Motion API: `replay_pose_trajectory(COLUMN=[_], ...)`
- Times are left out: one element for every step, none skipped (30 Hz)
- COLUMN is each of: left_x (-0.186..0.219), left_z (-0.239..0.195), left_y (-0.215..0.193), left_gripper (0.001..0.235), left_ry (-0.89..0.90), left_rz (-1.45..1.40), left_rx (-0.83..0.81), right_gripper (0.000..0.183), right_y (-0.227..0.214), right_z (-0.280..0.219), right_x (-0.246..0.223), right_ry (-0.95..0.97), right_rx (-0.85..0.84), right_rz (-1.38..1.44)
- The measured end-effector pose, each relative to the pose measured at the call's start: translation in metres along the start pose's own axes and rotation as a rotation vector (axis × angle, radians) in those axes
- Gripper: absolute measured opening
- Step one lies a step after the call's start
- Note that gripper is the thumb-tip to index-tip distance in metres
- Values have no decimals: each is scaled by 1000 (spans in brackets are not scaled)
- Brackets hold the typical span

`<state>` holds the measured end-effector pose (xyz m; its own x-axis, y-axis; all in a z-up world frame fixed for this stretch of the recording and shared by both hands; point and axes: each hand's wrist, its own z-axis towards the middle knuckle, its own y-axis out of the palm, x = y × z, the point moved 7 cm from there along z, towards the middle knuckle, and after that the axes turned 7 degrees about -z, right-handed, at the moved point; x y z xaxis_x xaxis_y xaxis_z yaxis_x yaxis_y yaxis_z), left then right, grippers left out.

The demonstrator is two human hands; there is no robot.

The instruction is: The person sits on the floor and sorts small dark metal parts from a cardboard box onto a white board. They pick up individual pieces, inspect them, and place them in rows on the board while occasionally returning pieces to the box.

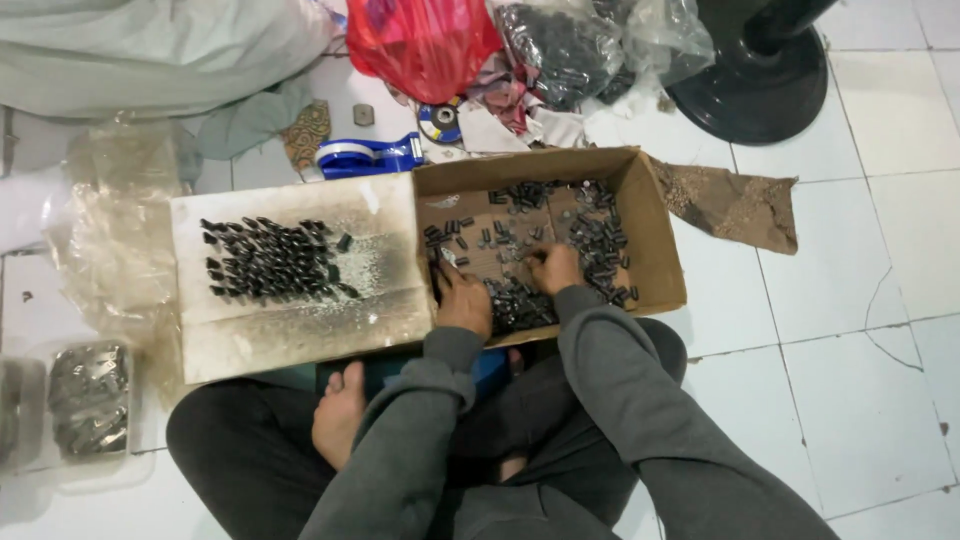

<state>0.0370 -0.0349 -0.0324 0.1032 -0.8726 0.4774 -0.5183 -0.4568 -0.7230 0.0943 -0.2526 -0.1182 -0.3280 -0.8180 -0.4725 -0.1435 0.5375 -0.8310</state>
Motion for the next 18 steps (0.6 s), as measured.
replay_pose_trajectory(left_x=[-4, -5, -5, -3, 3, 7, -4, -15, -25, -31, -35, -43, -39, -34, -30, -27, -25, -25], left_z=[3, 9, 15, 19, 20, 12, 31, 55, 78, 85, 92, 96, 89, 85, 80, 81, 80, 76], left_y=[3, 0, -3, -1, -13, -17, 3, 20, 35, 40, 45, 50, 46, 39, 31, 32, 30, 28], left_gripper=[62, 63, 65, 65, 37, 16, 16, 20, 26, 26, 36, 50, 50, 36, 23, 23, 22, 22], left_ry=[-2, 21, 44, 56, 146, 224, 224, 235, 246, 243, 268, 292, 288, 252, 216, 217, 211, 196], left_rz=[3, -30, -64, -59, 30, 112, 110, 105, 99, 96, -9, -109, -106, -76, -44, -43, -28, -15], left_rx=[-8, 28, 63, 65, 261, 447, 437, 413, 389, 392, 375, 351, 347, 376, 405, 404, 443, 484], right_gripper=[24, 24, 24, 24, 24, 24, 24, 25, 26, 26, 30, 35, 35, 34, 33, 33, 29, 25], right_y=[4, 4, 4, -3, -7, -6, -8, -10, -12, -10, -8, -1, -14, -28, -42, -30, -17, -4], right_z=[2, 8, 14, 13, 11, 1, -5, -4, -4, -2, 0, -3, -13, -23, -33, -23, -15, -8], right_x=[11, 22, 33, 24, 14, 8, 7, -1, -8, -9, -9, -8, -21, -36, -50, -36, -25, -16], right_ry=[7, 50, 92, 97, 92, 91, 100, 85, 71, 67, 75, 89, 91, 65, 40, 42, -4, -55], right_rx=[-6, 7, 21, 32, 22, -4, -8, -26, -44, -45, -69, -98, -103, -105, -106, -106, -91, -83], right_rz=[2, -2, -6, -2, 39, 73, 70, 48, 26, 22, -27, -70, -68, 4, 76, 77, 42, 3])
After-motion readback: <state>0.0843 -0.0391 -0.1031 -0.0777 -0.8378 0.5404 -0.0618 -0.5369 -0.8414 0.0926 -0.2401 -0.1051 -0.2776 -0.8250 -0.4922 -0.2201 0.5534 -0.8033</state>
